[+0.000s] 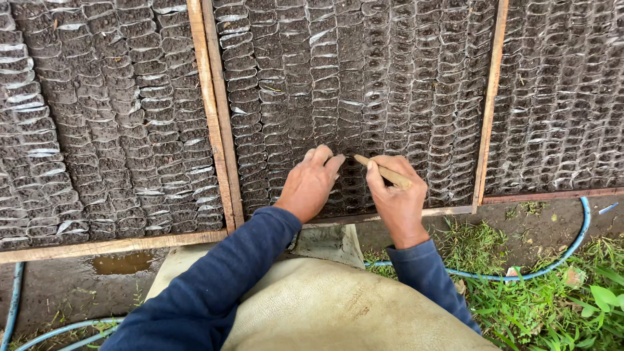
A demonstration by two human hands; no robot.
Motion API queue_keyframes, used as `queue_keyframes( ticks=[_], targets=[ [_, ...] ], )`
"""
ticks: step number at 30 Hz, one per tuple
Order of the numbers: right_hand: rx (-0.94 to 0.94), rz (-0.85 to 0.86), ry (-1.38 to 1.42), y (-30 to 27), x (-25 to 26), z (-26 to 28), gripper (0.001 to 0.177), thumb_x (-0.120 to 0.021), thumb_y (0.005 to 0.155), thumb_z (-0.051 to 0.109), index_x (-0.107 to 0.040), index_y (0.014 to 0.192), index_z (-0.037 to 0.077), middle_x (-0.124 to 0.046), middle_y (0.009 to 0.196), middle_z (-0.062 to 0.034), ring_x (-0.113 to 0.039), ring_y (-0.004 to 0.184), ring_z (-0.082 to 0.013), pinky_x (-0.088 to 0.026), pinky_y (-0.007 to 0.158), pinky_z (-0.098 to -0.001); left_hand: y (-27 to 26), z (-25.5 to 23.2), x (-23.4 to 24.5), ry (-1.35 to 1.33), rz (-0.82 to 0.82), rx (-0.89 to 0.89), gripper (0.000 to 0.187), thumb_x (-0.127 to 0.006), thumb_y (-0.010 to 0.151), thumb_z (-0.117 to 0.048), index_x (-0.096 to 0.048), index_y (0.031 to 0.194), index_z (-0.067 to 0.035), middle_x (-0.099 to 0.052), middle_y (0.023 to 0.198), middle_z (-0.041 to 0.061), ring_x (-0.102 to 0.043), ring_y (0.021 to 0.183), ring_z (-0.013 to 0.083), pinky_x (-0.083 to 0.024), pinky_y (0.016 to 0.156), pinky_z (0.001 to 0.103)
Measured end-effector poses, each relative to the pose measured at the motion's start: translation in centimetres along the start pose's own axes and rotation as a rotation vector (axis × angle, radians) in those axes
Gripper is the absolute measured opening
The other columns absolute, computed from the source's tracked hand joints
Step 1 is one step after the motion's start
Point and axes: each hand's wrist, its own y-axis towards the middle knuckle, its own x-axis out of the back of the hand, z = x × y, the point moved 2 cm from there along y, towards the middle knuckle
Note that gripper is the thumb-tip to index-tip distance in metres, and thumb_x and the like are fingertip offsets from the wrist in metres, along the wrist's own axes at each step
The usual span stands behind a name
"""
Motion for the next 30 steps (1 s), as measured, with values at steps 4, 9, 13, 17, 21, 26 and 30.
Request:
queue_keyframes(
  ticks=[4, 9, 13, 17, 21, 26, 30],
  targets=[
    [-0.002, 0.051, -0.065, 0.5, 0.6, 1.5, 0.004, -0.074, 0.099, 0.0, -0.078, 0.098, 0.0, -0.075, 0.086, -0.0169, -0.072, 0.077, -0.029, -0.06, 0.066, -0.0412, 1.0, 0.5, 0.3, 0.023, -0.022, 0.013, 0.037, -0.07, 0.098, -0.02, -0.062, 0.134, -0.014, -0.051, 0.11, 0.006, -0.062, 0.101, 0.0258, -0.061, 0.069, 0.037],
    [0.041, -0.003, -0.046, 1.4, 0.1, 0.5, 0.004, -0.073, 0.101, 0.001, -0.077, 0.101, 0.001, -0.075, 0.089, -0.0148, -0.072, 0.076, -0.0237, -0.057, 0.062, -0.0343, 1.3, 0.4, -0.1, 0.04, -0.013, 0.003, 0.031, -0.068, 0.099, -0.019, -0.065, 0.129, -0.014, -0.05, 0.11, 0.006, -0.062, 0.1, 0.0242, -0.06, 0.067, 0.034],
    [0.024, 0.052, -0.035, 2.0, -0.1, 0.8, 0.003, -0.073, 0.101, 0.0, -0.075, 0.101, -0.002, -0.073, 0.087, -0.0165, -0.071, 0.074, -0.0236, -0.058, 0.062, -0.0348, 1.8, 0.7, 0.3, 0.036, -0.02, 0.008, 0.029, -0.069, 0.098, -0.019, -0.067, 0.127, -0.015, -0.051, 0.11, 0.006, -0.062, 0.102, 0.0251, -0.06, 0.068, 0.034],
    [0.066, 0.018, -0.085, 2.5, 0.0, 0.9, 0.005, -0.071, 0.104, 0.0, -0.075, 0.104, -0.002, -0.073, 0.09, -0.018, -0.07, 0.075, -0.0255, -0.059, 0.063, -0.0351, 2.2, 1.2, 1.5, 0.01, -0.033, 0.04, 0.031, -0.069, 0.098, -0.018, -0.066, 0.128, -0.015, -0.052, 0.109, 0.006, -0.063, 0.101, 0.0263, -0.061, 0.069, 0.036],
    [0.029, 0.016, 0.032, 3.3, -1.0, 0.3, 0.001, -0.073, 0.101, 0.001, -0.073, 0.101, 0.001, -0.073, 0.085, -0.0178, -0.073, 0.074, -0.0257, -0.054, 0.056, -0.0353, 3.0, 1.3, 1.7, -0.007, -0.039, 0.067, 0.032, -0.069, 0.098, -0.017, -0.066, 0.13, -0.015, -0.051, 0.11, 0.006, -0.063, 0.102, 0.0257, -0.061, 0.071, 0.036],
    [0.063, 0.016, -0.052, 4.3, -0.4, 2.1, 0.004, -0.072, 0.103, 0.002, -0.075, 0.102, 0.001, -0.073, 0.088, -0.016, -0.07, 0.074, -0.0225, -0.059, 0.061, -0.0334, 3.8, 1.3, 2.4, -0.001, -0.079, 0.076, 0.032, -0.069, 0.098, -0.018, -0.066, 0.129, -0.014, -0.051, 0.109, 0.006, -0.063, 0.102, 0.0263, -0.061, 0.07, 0.037],
    [0.055, 0.016, -0.004, 5.2, -1.7, 0.6, 0.002, -0.073, 0.1, 0.0, -0.073, 0.099, 0.0, -0.073, 0.086, -0.0167, -0.072, 0.073, -0.0254, -0.055, 0.055, -0.0348, 4.2, 1.4, 2.4, -0.014, -0.086, 0.068, 0.028, -0.07, 0.098, -0.019, -0.067, 0.125, -0.014, -0.049, 0.108, 0.005, -0.063, 0.101, 0.0269, -0.061, 0.068, 0.037]
  ],
)
